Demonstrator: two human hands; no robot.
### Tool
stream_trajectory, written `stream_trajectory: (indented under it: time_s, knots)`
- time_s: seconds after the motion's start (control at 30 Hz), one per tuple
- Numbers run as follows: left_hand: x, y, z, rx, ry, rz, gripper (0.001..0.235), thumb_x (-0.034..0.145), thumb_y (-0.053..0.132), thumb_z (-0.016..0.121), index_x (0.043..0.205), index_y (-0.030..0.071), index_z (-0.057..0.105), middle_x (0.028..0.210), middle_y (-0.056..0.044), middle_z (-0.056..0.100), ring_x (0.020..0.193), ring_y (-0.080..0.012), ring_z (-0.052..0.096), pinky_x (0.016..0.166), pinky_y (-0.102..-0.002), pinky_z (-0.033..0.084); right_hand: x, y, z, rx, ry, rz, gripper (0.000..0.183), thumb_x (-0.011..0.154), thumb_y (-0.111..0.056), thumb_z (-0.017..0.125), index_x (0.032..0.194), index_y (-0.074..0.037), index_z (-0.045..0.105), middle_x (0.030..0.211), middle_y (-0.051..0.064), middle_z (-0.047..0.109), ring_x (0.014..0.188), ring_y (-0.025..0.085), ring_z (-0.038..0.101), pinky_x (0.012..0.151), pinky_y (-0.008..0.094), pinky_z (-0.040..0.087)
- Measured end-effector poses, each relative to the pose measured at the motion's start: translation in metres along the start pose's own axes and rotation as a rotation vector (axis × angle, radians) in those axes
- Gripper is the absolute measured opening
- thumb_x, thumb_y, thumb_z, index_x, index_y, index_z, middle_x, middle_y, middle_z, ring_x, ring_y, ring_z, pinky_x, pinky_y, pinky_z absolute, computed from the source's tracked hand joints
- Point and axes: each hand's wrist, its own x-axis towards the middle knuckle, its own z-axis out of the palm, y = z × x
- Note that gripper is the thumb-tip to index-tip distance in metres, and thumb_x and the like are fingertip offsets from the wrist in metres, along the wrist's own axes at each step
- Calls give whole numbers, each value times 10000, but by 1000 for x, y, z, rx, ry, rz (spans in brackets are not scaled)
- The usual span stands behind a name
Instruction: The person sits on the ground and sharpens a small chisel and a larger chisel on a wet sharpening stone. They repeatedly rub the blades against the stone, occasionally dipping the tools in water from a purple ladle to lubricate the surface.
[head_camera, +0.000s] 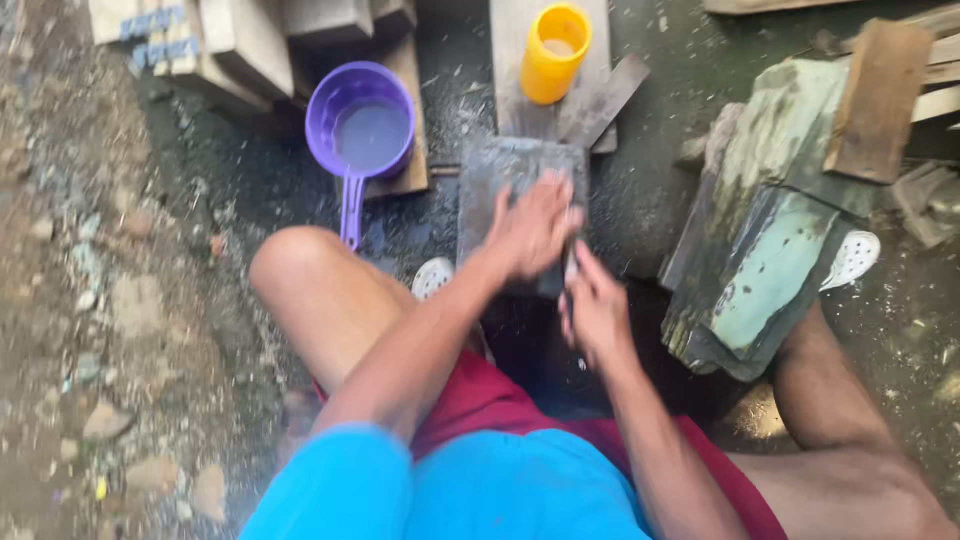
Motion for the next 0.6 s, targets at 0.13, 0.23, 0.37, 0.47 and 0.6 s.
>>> stream_trajectory:
  time_s: [0.13, 0.23, 0.37, 0.47, 0.6]
  knots:
    - [-23, 11, 10, 81, 30, 21, 684, 1070, 495, 322, 1579, 38, 324, 1692, -138, 250, 1588, -278, 183, 1247, -633, 74, -27, 19, -4, -20, 20, 59, 549, 1009, -154, 494, 1539, -295, 476, 624, 6, 522, 405, 100, 426, 348, 283, 365]
    - [-113, 34, 37, 119, -240, 38, 804, 1001, 549, 381, 1582, 15, 228, 1685, -155, 134, 1564, -268, 70, 1185, -628, 23, -73, 50, -33, -65, -44, -117, 557, 999, -83, 474, 1536, -227, 512, 690, 9, 628, 486, 80, 529, 390, 265, 427]
    - [-43, 14, 30, 91, -64, 63, 747, 1017, 501, 365, 1585, 22, 286, 1679, -157, 231, 1563, -280, 155, 1202, -651, 42, -43, 27, -17, -86, -10, 68, 568, 995, -106, 497, 1524, -315, 493, 606, 22, 555, 396, 115, 468, 346, 295, 395]
    - [25, -12, -7, 174, 7, 66, 651, 1029, 462, 319, 1556, 85, 377, 1690, -109, 321, 1587, -270, 221, 1219, -657, 120, -5, -5, 3, -33, -16, 24, 557, 1020, -120, 483, 1536, -327, 456, 622, 3, 530, 404, 98, 436, 347, 277, 373]
    - [-62, 14, 23, 112, -32, 122, 779, 1013, 508, 364, 1615, 20, 286, 1658, -178, 266, 1554, -291, 195, 1226, -611, 70, -59, 32, -22, -34, 11, 73, 553, 1008, -121, 494, 1521, -323, 547, 605, 20, 519, 402, 93, 415, 349, 270, 343]
